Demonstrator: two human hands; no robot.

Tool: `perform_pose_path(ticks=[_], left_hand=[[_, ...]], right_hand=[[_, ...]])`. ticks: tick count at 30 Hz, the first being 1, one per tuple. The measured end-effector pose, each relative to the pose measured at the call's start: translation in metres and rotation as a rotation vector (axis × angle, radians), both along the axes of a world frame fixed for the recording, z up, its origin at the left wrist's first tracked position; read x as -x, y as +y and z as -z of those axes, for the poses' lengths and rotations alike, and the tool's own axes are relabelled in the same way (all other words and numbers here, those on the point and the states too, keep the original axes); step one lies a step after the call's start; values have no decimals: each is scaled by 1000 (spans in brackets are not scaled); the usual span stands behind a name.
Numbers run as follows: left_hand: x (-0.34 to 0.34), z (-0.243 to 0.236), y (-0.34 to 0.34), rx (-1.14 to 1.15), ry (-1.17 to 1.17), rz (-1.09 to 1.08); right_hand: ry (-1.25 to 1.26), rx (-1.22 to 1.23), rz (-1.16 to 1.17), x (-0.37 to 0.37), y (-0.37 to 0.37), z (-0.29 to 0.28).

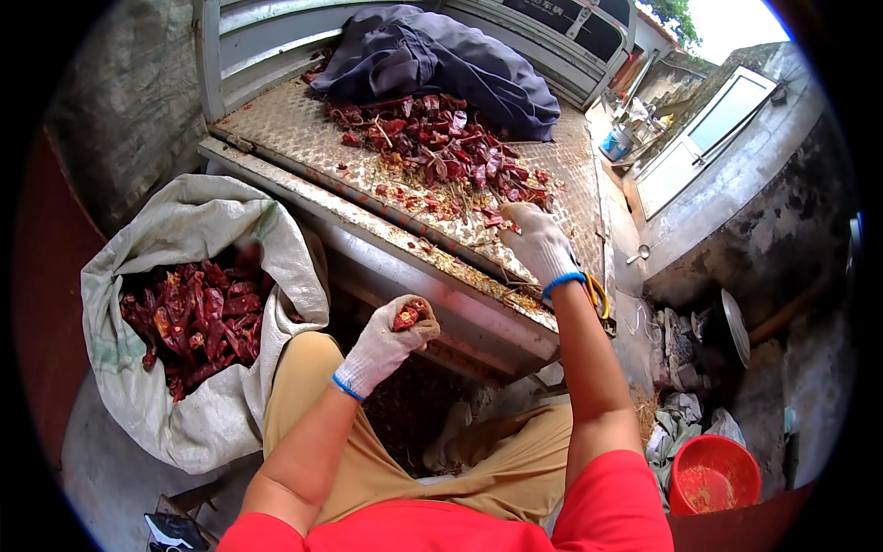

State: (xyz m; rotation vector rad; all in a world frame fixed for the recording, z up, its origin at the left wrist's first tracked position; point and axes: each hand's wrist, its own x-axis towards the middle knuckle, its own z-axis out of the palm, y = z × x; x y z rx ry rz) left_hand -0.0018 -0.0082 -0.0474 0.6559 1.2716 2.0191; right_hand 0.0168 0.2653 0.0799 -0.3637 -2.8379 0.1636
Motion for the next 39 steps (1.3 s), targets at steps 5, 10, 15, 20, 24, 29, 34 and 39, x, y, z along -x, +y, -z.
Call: perform_pose_path(ticks=[5,10,15,20,24,29,34,39], left_hand=[[4,-1,-5,-79,-144,-10],[4,-7,-1,-69,-138,2],[11,1,-6,-135,-196,42],[10,6,0,-154,-222,47],[10,4,0,-172,-262,30],[13,5,-4,-145,-228,18],[8,0,4,-100,-221,86],[9,13,1,-207,-329,66]], right_hand=[[-266,-147,52,51,10,9],[-54,-102,-23,59,49,31],[17,306,27,45,49,26],[-196,-29,-37,51,38,19],[-167,-8,143,51,37,14],[270,1276,64,48,26,-3],[318,1589,-175,52,-45,-11],[-261,878,-408,64,-213,-20]])
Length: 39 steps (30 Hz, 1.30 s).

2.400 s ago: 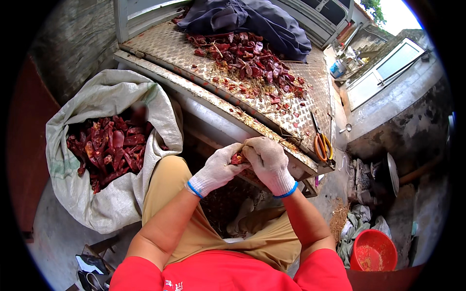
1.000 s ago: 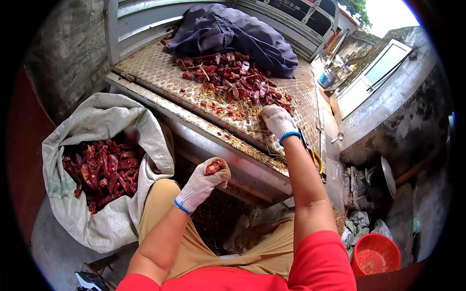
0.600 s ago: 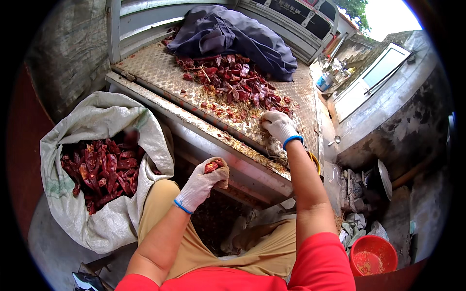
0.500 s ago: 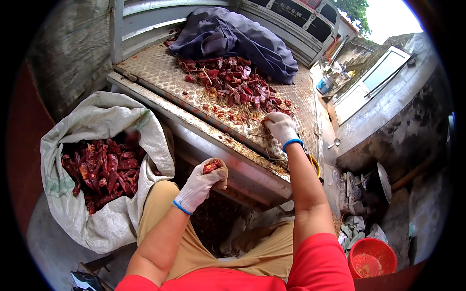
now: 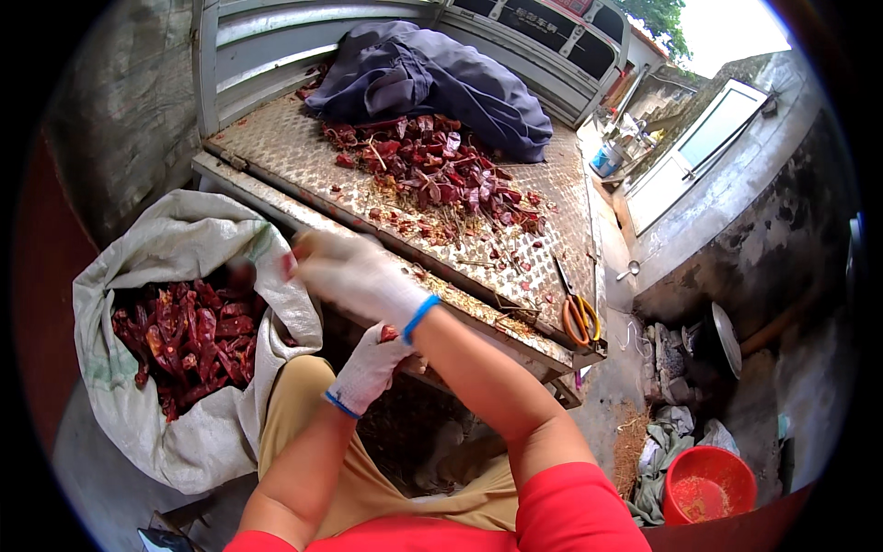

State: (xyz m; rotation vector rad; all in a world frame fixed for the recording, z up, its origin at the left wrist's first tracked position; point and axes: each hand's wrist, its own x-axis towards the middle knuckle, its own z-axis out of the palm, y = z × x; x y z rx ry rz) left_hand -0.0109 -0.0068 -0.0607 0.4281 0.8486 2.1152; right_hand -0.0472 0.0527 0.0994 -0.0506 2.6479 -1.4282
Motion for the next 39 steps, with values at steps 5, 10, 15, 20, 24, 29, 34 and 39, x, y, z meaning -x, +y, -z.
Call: perform_pose_path(ticks=[5,10,15,20,24,29,34,39], left_hand=[[3,-15,-8,140,17,-7],[2,-5,2,19,-48,13],[0,-2,10,57,-84,43],[0,0,8,89,-32,59],[0,-3,8,115,11,75],[2,-2,8,116,-1,76],[-4,-1,12,45,-55,85],[-3,-3,9,42,-114,54]], right_hand=[[483,-626,119,41,118,50],[368,-880,707,14,275,17],[41,-993,810,7,328,20],[-169,-1009,751,14,330,24],[-123,-1051,573,2,317,18],[36,-813,458,-51,267,5],[269,-420,679,-71,306,13],[143,-600,678,-70,266,14]])
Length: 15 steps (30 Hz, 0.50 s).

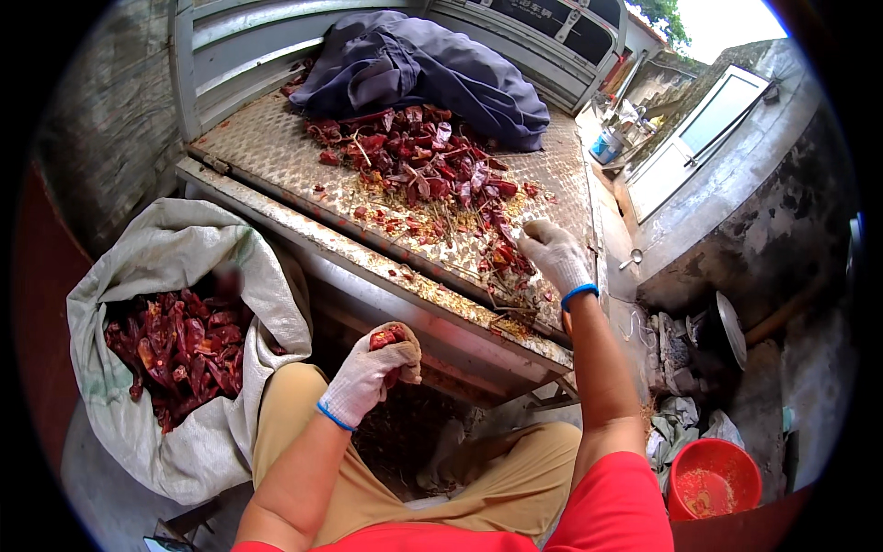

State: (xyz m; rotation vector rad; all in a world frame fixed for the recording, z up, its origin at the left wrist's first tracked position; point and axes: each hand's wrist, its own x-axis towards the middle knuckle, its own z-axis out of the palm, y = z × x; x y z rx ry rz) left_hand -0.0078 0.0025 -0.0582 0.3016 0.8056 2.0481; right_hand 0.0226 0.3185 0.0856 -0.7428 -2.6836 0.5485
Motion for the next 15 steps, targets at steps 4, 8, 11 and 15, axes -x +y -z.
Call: perform_pose_path(ticks=[4,8,11,15], left_hand=[[2,4,-4,-14,-4,-22],[0,4,0,-48,-40,18],[-1,4,-1,-54,-46,26],[-2,7,-1,-84,-71,43]], right_hand=[[-62,-91,-181,0,-21,18],[101,-43,-155,-5,-4,44],[249,213,-87,-14,4,50],[222,174,-79,-21,15,46]])
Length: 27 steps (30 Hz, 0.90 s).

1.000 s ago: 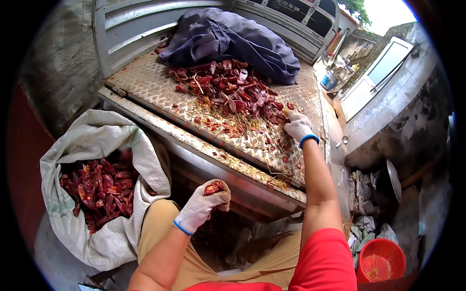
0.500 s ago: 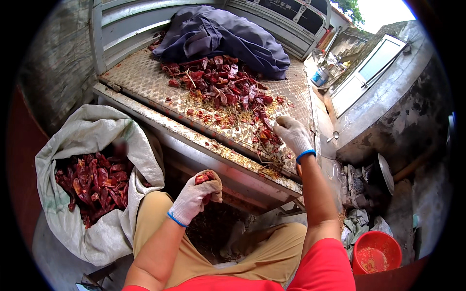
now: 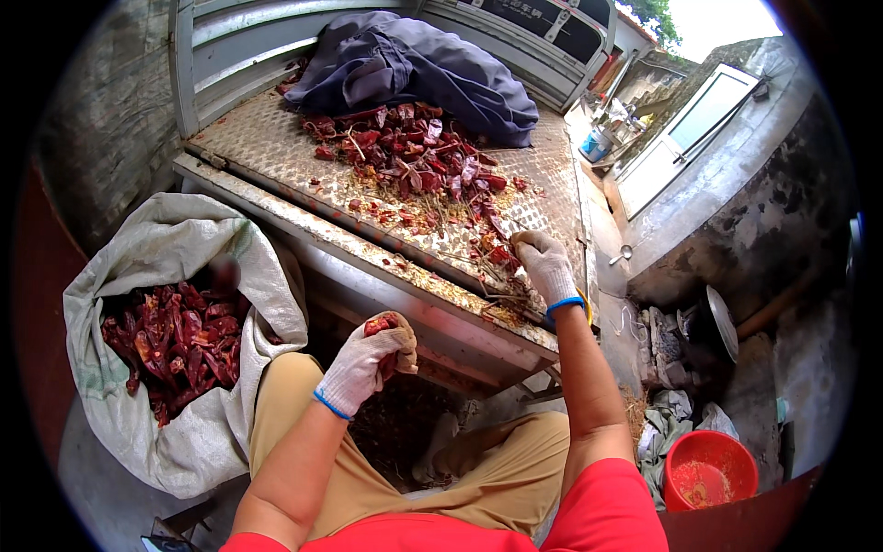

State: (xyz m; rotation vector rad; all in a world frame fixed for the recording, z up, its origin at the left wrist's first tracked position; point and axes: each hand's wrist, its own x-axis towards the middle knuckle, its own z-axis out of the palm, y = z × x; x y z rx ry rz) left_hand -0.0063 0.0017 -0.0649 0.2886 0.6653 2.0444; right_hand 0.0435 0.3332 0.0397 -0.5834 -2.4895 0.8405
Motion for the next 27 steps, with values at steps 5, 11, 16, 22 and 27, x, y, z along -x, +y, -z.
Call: perform_pose_path(ticks=[5,11,16,22,27], left_hand=[[1,1,-3,-32,-16,14],[3,7,-2,-61,-7,36],[4,9,-2,-93,-29,56],[2,4,-3,-131,-124,64],[1,7,-4,-141,-168,-11]], right_hand=[[-237,-316,-41,6,-34,-15],[-96,-146,36,10,-14,3],[82,657,41,0,3,-4],[41,821,-63,-15,-58,-31],[1,24,-352,-29,-153,-5]])
